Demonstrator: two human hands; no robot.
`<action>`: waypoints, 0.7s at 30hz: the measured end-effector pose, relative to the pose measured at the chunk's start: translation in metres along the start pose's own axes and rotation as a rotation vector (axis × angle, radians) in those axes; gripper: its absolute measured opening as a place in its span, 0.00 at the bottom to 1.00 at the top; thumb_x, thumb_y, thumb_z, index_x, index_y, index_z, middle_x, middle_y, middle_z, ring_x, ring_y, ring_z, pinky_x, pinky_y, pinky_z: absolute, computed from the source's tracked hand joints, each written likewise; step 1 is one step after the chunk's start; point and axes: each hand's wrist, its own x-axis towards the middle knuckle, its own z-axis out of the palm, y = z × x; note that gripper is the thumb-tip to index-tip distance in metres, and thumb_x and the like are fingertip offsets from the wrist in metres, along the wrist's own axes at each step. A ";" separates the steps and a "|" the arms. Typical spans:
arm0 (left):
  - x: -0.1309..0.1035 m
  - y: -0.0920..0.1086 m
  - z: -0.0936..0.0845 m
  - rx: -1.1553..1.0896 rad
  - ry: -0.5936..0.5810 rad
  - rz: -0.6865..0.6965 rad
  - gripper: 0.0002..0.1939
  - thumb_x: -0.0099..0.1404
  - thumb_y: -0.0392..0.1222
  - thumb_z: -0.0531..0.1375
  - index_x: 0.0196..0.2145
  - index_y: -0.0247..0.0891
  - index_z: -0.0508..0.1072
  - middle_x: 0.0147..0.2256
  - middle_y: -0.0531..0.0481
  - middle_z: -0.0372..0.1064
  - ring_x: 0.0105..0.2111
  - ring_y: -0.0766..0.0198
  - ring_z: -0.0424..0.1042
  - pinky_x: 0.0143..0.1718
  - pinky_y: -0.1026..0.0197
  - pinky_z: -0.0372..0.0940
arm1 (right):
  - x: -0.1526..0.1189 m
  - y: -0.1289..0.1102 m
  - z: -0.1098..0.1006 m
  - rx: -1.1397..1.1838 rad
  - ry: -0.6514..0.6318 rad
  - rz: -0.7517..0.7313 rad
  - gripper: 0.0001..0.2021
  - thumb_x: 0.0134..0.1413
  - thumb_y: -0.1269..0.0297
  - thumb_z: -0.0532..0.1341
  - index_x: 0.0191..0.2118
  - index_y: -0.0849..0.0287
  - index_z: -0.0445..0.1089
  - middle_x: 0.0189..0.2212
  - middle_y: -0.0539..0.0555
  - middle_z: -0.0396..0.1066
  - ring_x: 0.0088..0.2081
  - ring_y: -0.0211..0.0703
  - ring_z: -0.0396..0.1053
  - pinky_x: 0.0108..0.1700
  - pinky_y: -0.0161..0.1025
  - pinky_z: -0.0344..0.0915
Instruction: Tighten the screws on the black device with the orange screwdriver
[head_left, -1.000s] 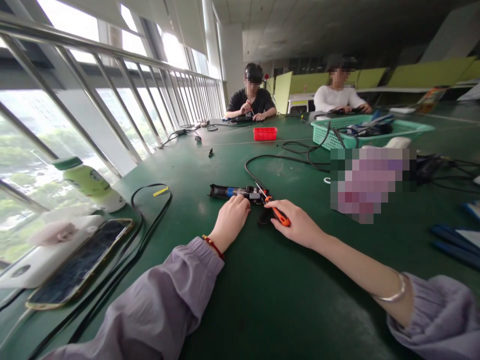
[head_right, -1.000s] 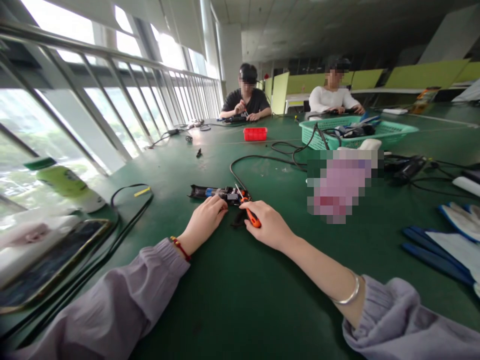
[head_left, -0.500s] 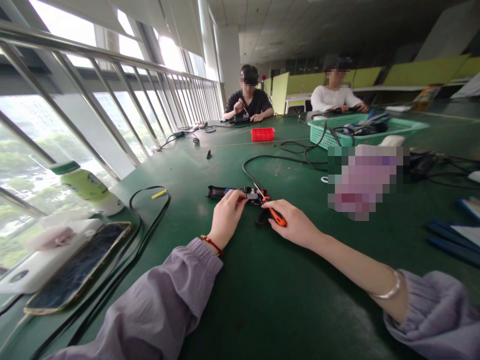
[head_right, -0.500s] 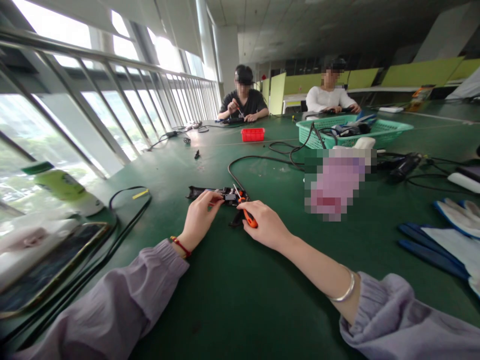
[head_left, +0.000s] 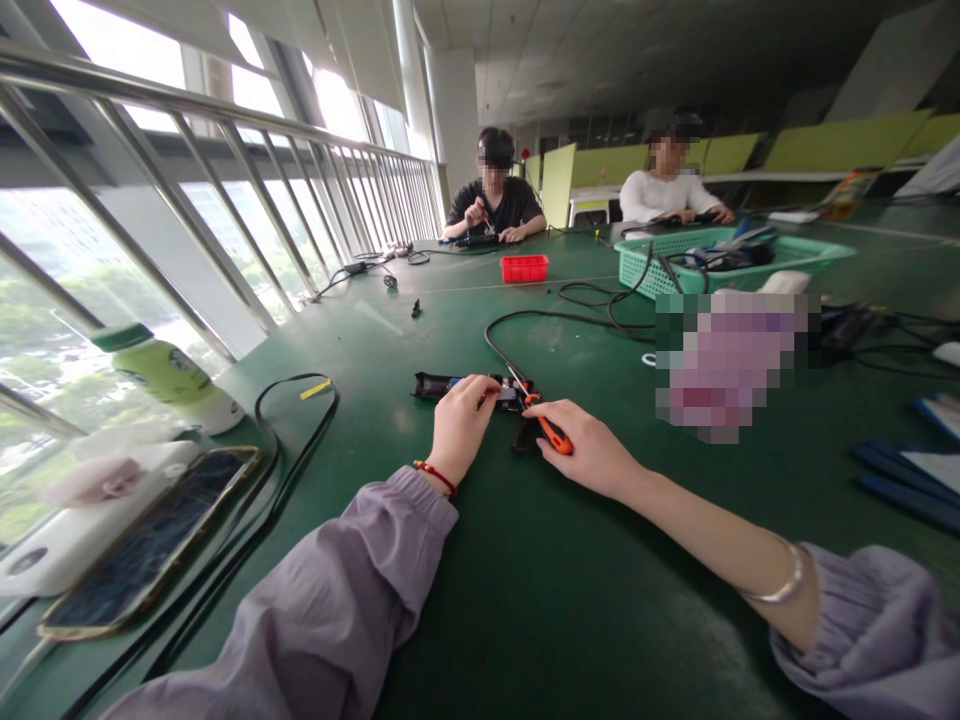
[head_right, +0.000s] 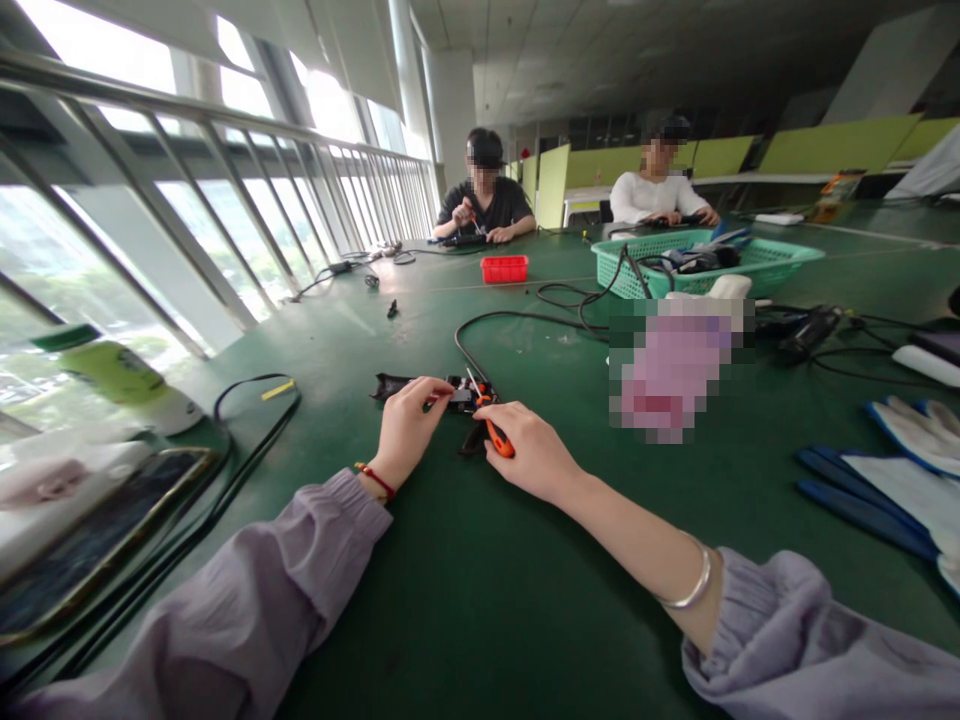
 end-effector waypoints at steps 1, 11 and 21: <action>0.000 0.001 0.000 0.035 -0.013 0.016 0.05 0.62 0.34 0.55 0.31 0.38 0.71 0.32 0.52 0.71 0.32 0.67 0.70 0.35 0.65 0.64 | 0.000 0.000 0.000 0.002 0.001 -0.003 0.18 0.48 0.72 0.57 0.48 0.56 0.65 0.45 0.55 0.68 0.47 0.45 0.67 0.51 0.45 0.64; 0.004 0.004 0.000 0.353 -0.132 0.173 0.09 0.67 0.39 0.50 0.36 0.39 0.70 0.34 0.50 0.71 0.37 0.65 0.66 0.35 0.66 0.62 | 0.000 0.000 0.000 0.008 0.006 -0.017 0.18 0.48 0.72 0.57 0.47 0.56 0.65 0.45 0.55 0.69 0.47 0.46 0.67 0.51 0.47 0.64; 0.004 0.002 -0.004 0.404 -0.154 0.242 0.11 0.68 0.40 0.48 0.37 0.38 0.70 0.34 0.49 0.71 0.36 0.64 0.66 0.34 0.66 0.61 | 0.001 0.001 0.001 0.005 -0.014 -0.008 0.18 0.48 0.72 0.56 0.48 0.58 0.65 0.45 0.56 0.68 0.47 0.45 0.66 0.52 0.46 0.63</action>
